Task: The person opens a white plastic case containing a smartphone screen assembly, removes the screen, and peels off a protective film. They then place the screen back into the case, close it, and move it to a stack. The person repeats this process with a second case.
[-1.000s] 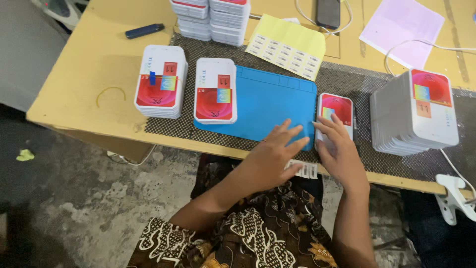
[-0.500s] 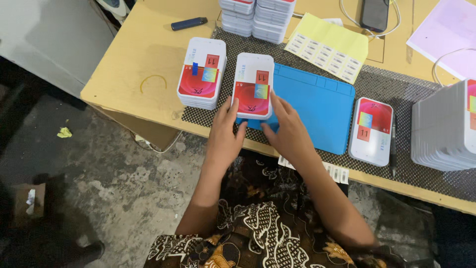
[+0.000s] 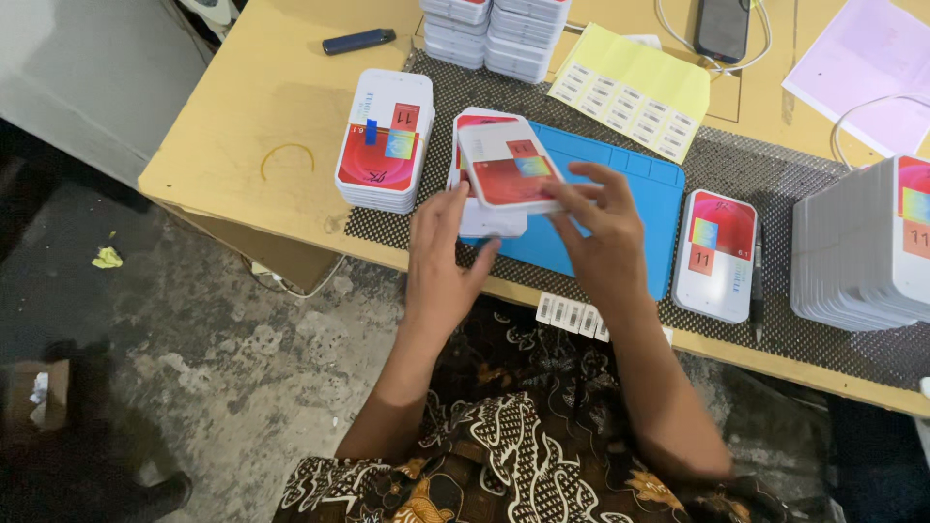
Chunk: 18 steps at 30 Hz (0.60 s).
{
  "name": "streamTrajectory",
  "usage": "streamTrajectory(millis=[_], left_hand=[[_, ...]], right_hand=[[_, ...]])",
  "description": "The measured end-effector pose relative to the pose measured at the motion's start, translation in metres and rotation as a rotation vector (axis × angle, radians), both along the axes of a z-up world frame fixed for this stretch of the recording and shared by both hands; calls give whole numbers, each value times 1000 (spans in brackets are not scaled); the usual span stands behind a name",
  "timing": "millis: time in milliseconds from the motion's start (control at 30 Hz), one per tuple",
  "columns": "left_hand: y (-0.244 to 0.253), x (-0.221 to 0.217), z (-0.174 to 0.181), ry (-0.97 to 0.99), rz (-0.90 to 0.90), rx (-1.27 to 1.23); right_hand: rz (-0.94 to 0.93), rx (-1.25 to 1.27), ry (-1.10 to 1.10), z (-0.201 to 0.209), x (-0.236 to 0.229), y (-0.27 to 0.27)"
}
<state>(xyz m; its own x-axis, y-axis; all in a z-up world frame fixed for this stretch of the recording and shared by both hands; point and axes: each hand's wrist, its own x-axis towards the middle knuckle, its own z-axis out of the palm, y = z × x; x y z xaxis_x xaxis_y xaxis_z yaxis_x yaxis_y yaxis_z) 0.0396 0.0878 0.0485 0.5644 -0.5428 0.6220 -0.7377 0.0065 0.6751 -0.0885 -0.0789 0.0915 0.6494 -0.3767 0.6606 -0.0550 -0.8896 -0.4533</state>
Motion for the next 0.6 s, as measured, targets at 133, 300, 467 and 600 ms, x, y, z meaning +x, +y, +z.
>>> streamTrajectory(millis=[133,300,467,600], left_hand=[[-9,-1,-4,44,-35,186],[-16,11,-9,59,-30,357],[-28,-3,7,-71,35,244],[-44,-48,17,290,-449,14]], right_hand=[[19,105,-226,19,-29,-31],[382,776,-800,19,-71,-67],[413,1515,-879,19,-87,-74],[912,1698,-708,-17,-88,-83]])
